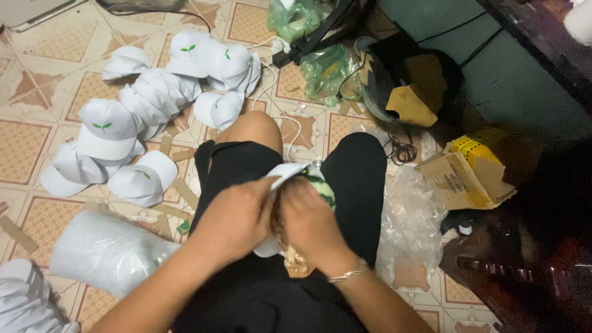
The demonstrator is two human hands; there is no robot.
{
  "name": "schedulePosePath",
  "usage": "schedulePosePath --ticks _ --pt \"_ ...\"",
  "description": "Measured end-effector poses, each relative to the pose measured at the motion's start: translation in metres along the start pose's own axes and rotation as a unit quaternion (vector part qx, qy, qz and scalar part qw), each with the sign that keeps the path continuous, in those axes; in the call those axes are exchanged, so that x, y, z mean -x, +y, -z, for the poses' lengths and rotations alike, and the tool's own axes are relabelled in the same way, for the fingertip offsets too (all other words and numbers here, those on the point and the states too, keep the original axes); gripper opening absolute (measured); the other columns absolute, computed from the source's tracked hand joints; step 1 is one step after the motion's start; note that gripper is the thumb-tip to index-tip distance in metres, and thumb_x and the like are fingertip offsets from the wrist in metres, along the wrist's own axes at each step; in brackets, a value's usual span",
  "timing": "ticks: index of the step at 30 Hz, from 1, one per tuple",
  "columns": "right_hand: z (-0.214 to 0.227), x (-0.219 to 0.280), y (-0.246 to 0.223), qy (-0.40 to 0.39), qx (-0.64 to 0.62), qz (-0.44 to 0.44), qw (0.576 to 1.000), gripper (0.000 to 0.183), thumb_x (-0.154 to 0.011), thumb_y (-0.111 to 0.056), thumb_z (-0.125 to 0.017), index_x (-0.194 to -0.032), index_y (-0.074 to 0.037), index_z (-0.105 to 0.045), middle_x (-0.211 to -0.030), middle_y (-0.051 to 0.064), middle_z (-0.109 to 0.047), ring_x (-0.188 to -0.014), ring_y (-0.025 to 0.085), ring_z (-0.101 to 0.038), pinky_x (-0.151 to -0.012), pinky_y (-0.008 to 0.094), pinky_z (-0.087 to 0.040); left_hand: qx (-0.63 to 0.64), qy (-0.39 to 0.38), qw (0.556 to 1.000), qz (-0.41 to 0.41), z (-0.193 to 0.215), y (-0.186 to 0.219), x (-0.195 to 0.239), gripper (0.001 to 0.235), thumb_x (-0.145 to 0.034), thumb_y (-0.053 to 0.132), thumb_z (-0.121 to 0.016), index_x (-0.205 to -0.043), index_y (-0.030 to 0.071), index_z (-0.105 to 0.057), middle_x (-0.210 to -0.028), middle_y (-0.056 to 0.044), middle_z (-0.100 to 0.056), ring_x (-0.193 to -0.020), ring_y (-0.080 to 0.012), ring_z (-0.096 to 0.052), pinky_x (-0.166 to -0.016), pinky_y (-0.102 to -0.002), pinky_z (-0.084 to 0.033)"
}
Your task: The person sits on the floor and finishes white baseball caps by wiping the inside with a cloth, using a heat gun on the front logo, inserting a cardboard piece, and spraying the front with an aerosol can. The person repeats this sequence on multiple caps.
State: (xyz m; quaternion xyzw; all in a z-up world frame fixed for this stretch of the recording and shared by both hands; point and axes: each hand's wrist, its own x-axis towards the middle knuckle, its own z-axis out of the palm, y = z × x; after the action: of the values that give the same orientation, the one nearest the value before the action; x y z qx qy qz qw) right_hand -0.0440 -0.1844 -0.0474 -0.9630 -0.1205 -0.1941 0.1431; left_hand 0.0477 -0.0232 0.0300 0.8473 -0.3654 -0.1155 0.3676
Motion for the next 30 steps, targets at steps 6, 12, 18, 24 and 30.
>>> schedulePosePath --ticks 6,12,18,24,30 --pt "0.024 0.035 -0.002 -0.001 -0.075 -0.002 0.997 0.040 -0.082 -0.011 -0.070 -0.120 0.000 -0.071 -0.124 0.018 -0.073 -0.121 0.030 -0.068 -0.106 0.047 -0.050 0.076 -0.105 0.985 0.112 0.022 0.002 0.001 0.063 -0.080 0.013 -0.060 -0.143 0.015 -0.056 -0.077 -0.027 -0.069 -0.073 -0.0426 -0.071 -0.070 -0.049 -0.057" --pt "-0.030 0.036 -0.004 0.005 0.023 -0.047 0.999 0.009 -0.086 -0.008 -0.073 -0.077 -0.008 -0.075 -0.080 0.009 -0.076 -0.078 0.021 -0.074 -0.078 0.038 -0.061 -0.004 -0.141 0.990 0.032 -0.019 0.018 0.014 0.075 -0.077 0.005 -0.059 -0.150 0.007 -0.044 -0.076 -0.026 -0.070 -0.073 -0.0442 -0.070 -0.073 -0.052 -0.054" --pt "-0.018 0.042 0.035 0.166 -0.176 -0.048 0.969 0.019 -0.081 -0.023 -0.085 -0.079 -0.010 -0.071 -0.079 0.005 -0.072 -0.072 0.016 -0.071 -0.067 0.029 -0.058 0.103 0.042 0.990 -0.091 -0.029 0.003 0.052 0.084 -0.080 0.019 -0.073 -0.154 0.005 -0.036 -0.104 -0.030 -0.069 -0.085 -0.0458 -0.069 -0.072 -0.049 -0.057" --pt "0.026 0.025 0.064 0.079 -0.235 -0.102 0.963 0.068 -0.077 -0.006 -0.075 -0.136 0.011 -0.046 -0.145 0.028 -0.045 -0.137 0.037 -0.044 -0.113 0.046 -0.038 -0.030 -0.117 0.984 -0.128 -0.043 0.004 0.072 0.080 -0.089 0.013 -0.065 -0.163 0.018 -0.033 -0.081 -0.012 -0.066 -0.069 -0.0319 -0.069 -0.063 -0.043 -0.056" --pt "0.013 0.058 0.046 0.106 -0.356 -0.140 0.918 0.070 -0.087 -0.005 -0.079 -0.149 -0.003 -0.045 -0.159 0.024 -0.043 -0.149 0.033 -0.048 -0.123 0.044 -0.046 -0.192 0.064 0.892 -0.403 -0.024 -0.015 0.072 0.071 -0.087 0.019 -0.071 -0.154 0.015 -0.047 -0.081 -0.006 -0.058 -0.071 -0.0218 -0.065 -0.063 -0.034 -0.055"
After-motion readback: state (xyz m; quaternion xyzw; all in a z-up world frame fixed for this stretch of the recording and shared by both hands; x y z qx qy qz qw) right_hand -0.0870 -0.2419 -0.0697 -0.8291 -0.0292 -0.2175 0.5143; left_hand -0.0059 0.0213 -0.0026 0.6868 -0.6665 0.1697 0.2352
